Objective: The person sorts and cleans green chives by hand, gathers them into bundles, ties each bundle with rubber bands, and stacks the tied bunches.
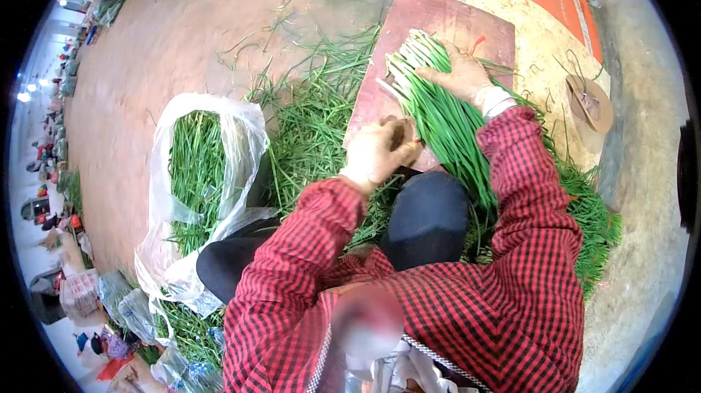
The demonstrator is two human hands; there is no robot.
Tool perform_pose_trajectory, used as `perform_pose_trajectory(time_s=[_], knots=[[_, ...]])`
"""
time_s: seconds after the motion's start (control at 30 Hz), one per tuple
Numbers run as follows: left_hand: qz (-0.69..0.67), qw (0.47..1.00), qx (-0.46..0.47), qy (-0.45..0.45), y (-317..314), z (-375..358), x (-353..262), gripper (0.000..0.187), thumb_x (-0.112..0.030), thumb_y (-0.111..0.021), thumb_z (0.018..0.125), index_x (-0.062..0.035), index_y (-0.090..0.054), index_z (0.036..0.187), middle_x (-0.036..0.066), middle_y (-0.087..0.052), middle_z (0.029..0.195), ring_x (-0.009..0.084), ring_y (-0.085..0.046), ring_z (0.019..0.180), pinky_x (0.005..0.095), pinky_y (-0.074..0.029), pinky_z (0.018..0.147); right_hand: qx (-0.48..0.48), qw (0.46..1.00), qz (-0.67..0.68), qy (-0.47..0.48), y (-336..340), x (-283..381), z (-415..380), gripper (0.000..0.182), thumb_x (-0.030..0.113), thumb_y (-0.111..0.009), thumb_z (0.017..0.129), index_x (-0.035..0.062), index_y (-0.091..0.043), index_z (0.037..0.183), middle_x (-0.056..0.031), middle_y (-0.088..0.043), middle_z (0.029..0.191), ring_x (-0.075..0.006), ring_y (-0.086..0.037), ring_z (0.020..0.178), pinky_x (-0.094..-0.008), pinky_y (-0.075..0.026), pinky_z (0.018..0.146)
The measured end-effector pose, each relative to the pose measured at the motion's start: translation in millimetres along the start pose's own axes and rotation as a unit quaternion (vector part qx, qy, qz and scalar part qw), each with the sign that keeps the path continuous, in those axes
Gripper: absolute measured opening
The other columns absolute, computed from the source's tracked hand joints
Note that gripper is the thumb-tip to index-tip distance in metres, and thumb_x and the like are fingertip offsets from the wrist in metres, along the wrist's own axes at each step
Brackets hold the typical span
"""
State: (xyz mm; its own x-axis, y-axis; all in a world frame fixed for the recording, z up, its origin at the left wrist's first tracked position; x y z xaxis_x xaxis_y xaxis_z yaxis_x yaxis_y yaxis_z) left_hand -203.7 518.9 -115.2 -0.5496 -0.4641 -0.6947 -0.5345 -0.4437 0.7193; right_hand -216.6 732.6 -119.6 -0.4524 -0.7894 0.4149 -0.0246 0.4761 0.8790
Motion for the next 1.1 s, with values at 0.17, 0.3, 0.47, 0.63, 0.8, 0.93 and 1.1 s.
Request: perform_pose_trajectory(time_s=[0.17, 0.3, 0.47, 0.63, 0.8, 0.93, 1.1], knots=[[0.097, 0.992, -0.048, -0.060, -35, 15, -3, 0.023, -0.022, -0.071, 0.072, -0.0110, -0.066, 0.091, 0.011, -0.061, 0.081, 0.0319, -0.062, 0.075, 0.0421, -0.050, 0.069, -0.141, 0.793, 0.582, -0.109, 5, -105, 18, 0.066, 0.052, -0.066, 0.083, -0.0024, -0.060, 0.121, -0.0177, -0.065, 0.114, -0.0218, -0.060, 0.104, -0.0321, -0.046, 0.091], [0.100, 0.993, -0.038, -0.045, -34, 19, 1, 0.017, -0.017, -0.067, 0.072, -0.0133, -0.065, 0.089, 0.008, -0.062, 0.081, 0.0298, -0.063, 0.074, 0.0413, -0.051, 0.065, -0.213, 0.905, 0.318, -0.188, -7, -180, 38, 0.047, 0.039, -0.069, 0.079, 0.0014, -0.068, 0.108, -0.0195, -0.069, 0.100, -0.0265, -0.066, 0.095, -0.0350, -0.049, 0.085], [0.048, 0.997, 0.043, 0.036, -37, 25, 9, 0.020, -0.023, -0.066, 0.078, -0.0106, -0.065, 0.094, 0.013, -0.066, 0.084, 0.0334, -0.065, 0.077, 0.0426, -0.052, 0.068, -0.045, 0.970, 0.075, -0.225, 17, -121, 44, 0.045, 0.039, -0.063, 0.081, 0.0041, -0.068, 0.109, -0.0220, -0.066, 0.112, -0.0379, -0.063, 0.105, -0.0424, -0.048, 0.091], [0.076, 0.997, 0.015, 0.009, -45, 25, 11, 0.019, -0.022, -0.066, 0.078, -0.0094, -0.064, 0.092, 0.015, -0.065, 0.084, 0.0338, -0.065, 0.080, 0.0429, -0.052, 0.070, -0.039, 0.982, -0.012, -0.184, 2, -131, 71, 0.046, 0.043, -0.055, 0.085, 0.0077, -0.069, 0.110, -0.0246, -0.064, 0.111, -0.0392, -0.062, 0.107, -0.0450, -0.047, 0.092], [0.112, 0.993, 0.041, 0.000, -45, 25, 6, 0.017, -0.021, -0.065, 0.076, -0.0082, -0.063, 0.087, 0.014, -0.064, 0.085, 0.0325, -0.064, 0.081, 0.0426, -0.052, 0.071, -0.092, 0.977, 0.015, -0.192, 11, -111, 46, 0.039, 0.042, -0.065, 0.084, 0.0121, -0.067, 0.108, -0.0178, -0.068, 0.105, -0.0339, -0.065, 0.101, -0.0412, -0.048, 0.087], [0.096, 0.995, -0.013, -0.019, -42, 24, 3, 0.013, -0.019, -0.066, 0.076, -0.0082, -0.061, 0.081, 0.014, -0.063, 0.079, 0.0332, -0.063, 0.076, 0.0421, -0.052, 0.068, -0.171, 0.971, 0.119, -0.114, 17, -98, 31, 0.024, 0.027, -0.064, 0.088, 0.0107, -0.066, 0.106, -0.0084, -0.069, 0.090, -0.0238, -0.066, 0.084, -0.0340, -0.050, 0.079], [-0.089, 0.992, 0.046, 0.080, -50, 20, 31, 0.011, -0.015, -0.065, 0.084, -0.0053, -0.063, 0.089, 0.011, -0.065, 0.075, 0.0214, -0.064, 0.063, 0.0330, -0.051, 0.059, -0.171, 0.908, 0.369, -0.102, -14, -143, 49, 0.018, 0.020, -0.070, 0.083, 0.0065, -0.066, 0.095, -0.0058, -0.070, 0.087, -0.0165, -0.065, 0.080, -0.0302, -0.049, 0.074]])
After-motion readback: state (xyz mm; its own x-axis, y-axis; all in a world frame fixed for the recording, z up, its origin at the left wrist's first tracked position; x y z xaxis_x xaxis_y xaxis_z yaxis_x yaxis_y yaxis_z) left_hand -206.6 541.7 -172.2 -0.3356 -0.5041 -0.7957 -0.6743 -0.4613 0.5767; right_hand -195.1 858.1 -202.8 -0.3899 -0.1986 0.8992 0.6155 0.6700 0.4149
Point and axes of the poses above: each hand's wrist, its own z-axis towards the middle knuckle, its own y-axis out of the back of the hand, x = y × z, the point moved 9 cm from there along z, towards the middle knuckle
